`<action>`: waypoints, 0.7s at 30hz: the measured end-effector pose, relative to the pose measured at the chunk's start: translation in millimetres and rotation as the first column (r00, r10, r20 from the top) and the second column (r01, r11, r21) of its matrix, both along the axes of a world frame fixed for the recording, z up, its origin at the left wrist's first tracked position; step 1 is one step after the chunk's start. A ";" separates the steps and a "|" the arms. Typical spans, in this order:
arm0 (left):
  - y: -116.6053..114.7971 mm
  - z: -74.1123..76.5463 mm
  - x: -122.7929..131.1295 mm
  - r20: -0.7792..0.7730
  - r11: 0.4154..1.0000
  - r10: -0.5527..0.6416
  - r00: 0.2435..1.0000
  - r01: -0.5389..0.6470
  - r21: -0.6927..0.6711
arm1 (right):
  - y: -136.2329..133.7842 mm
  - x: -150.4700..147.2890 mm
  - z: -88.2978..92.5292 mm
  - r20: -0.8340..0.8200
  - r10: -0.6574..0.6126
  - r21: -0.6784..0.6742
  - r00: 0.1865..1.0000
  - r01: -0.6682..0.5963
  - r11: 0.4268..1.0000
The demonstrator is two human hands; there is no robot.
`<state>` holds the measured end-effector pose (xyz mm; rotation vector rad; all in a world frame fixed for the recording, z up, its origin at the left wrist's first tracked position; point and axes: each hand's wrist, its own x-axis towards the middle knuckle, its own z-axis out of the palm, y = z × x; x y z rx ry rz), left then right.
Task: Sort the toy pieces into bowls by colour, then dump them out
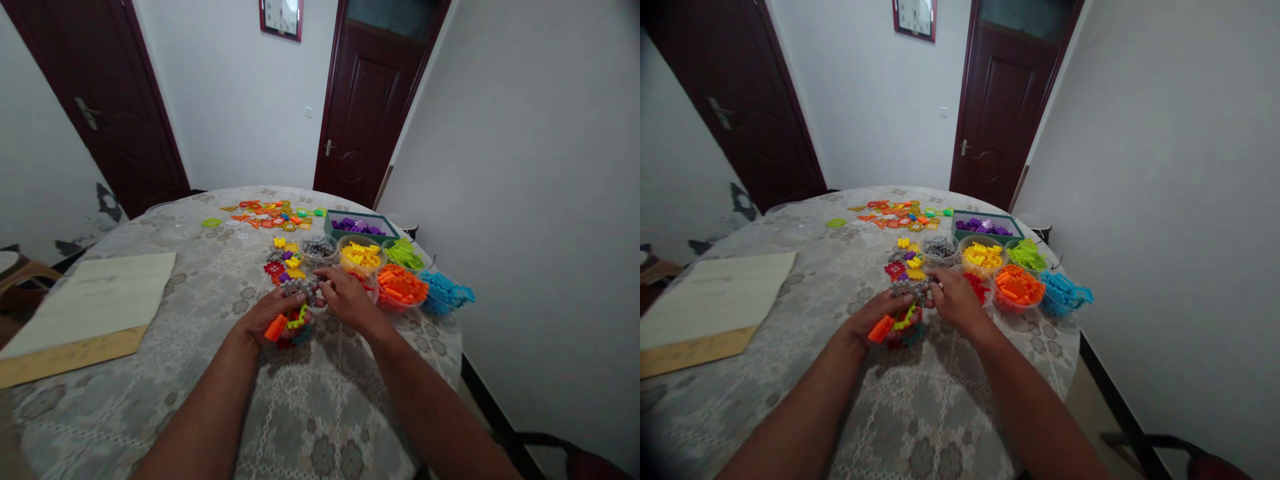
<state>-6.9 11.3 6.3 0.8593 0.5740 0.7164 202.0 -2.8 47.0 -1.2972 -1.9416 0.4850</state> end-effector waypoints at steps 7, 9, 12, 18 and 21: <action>6.2 -6.9 0.9 0.072 0.997 0.064 0.995 -0.060 -0.057 | 3.1 8.0 4.8 -0.070 -0.102 -0.058 0.992 0.098 0.994; 9.8 -8.3 1.8 0.084 0.991 0.111 0.990 -0.104 -0.088 | 14.4 13.6 6.8 -0.048 -0.145 -0.044 0.988 0.143 0.989; 14.5 -9.7 2.2 0.081 0.974 0.199 0.977 -0.188 -0.125 | 46.2 21.6 10.1 -0.040 -0.228 0.005 0.973 0.228 0.974; 13.2 -6.2 1.4 0.068 0.962 0.233 0.970 -0.220 -0.159 | 107.1 28.5 12.8 0.055 -0.391 0.112 0.919 0.383 0.917; 10.5 -4.2 1.7 0.067 0.965 0.222 0.973 -0.210 -0.155 | 107.7 31.1 9.4 0.089 -0.388 0.116 0.917 0.377 0.919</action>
